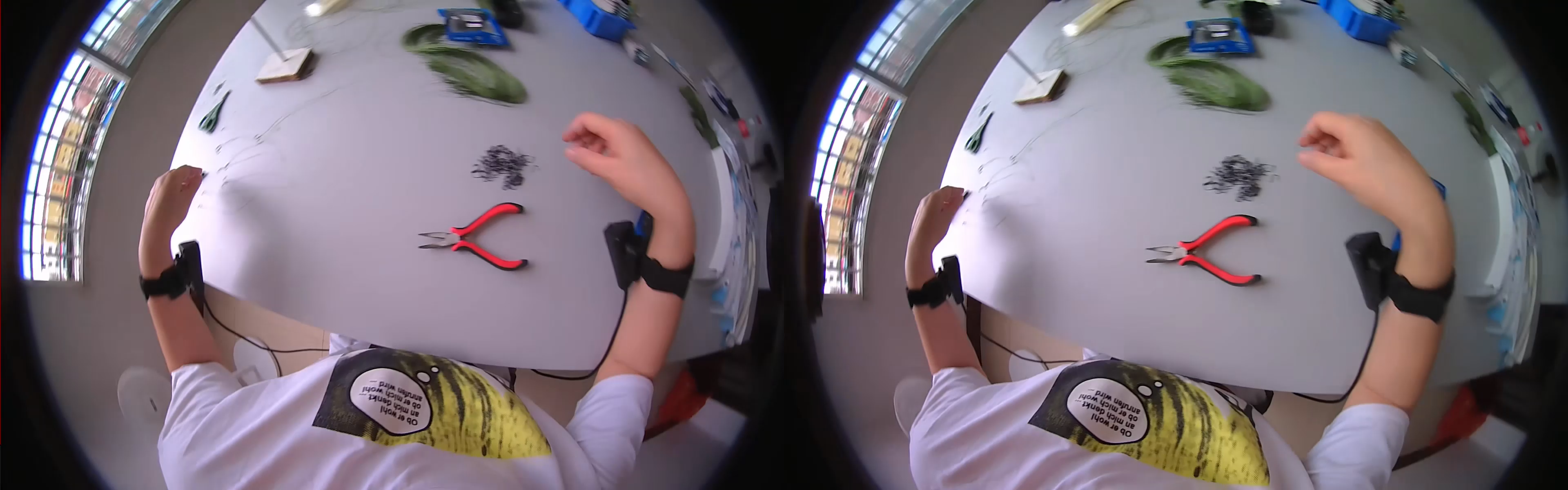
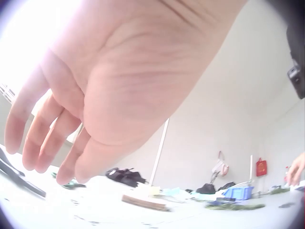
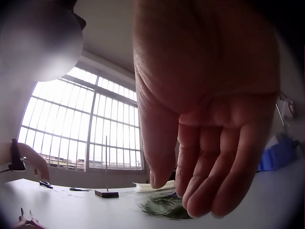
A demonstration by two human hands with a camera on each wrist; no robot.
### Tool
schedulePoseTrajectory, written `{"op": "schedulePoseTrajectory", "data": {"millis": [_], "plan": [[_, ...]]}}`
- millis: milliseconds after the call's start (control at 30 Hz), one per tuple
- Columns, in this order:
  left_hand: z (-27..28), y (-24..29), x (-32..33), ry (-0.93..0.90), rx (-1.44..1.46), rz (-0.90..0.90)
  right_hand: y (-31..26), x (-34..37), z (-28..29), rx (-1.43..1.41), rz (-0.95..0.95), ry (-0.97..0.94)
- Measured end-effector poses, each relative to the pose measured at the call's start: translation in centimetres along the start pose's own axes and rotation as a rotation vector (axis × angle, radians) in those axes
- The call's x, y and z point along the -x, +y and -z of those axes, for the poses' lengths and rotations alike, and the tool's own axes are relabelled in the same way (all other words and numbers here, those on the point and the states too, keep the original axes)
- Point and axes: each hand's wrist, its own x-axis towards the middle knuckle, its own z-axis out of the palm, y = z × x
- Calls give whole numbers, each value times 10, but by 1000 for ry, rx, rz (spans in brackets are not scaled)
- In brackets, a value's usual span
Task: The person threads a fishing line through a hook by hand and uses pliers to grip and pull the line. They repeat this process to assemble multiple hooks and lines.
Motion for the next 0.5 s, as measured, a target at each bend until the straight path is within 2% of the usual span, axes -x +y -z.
{"op": "schedulePoseTrajectory", "data": {"millis": [67, 133, 167, 200, 333, 433, 500], "plan": [[21, 63, -3, -80, 428, -76, 14, -5, -12, 82, 15, 51], [31, 107, -4, -120, 615, -264, 17, -11, -22, 127, -13, 57], [35, 128, -6, -161, 691, -346, 22, -16, -29, 87, 63, 89], [35, 146, -9, -191, 731, -431, 23, -20, -35, 46, 141, 117], [30, 210, -20, -359, 857, -538, 11, -29, -48, 21, 180, 106], [20, 240, -26, -487, 842, -598, -2, -38, -54, 33, 188, 48], [15, 250, -28, -529, 843, -631, -7, -46, -61, 71, 276, 33]]}}
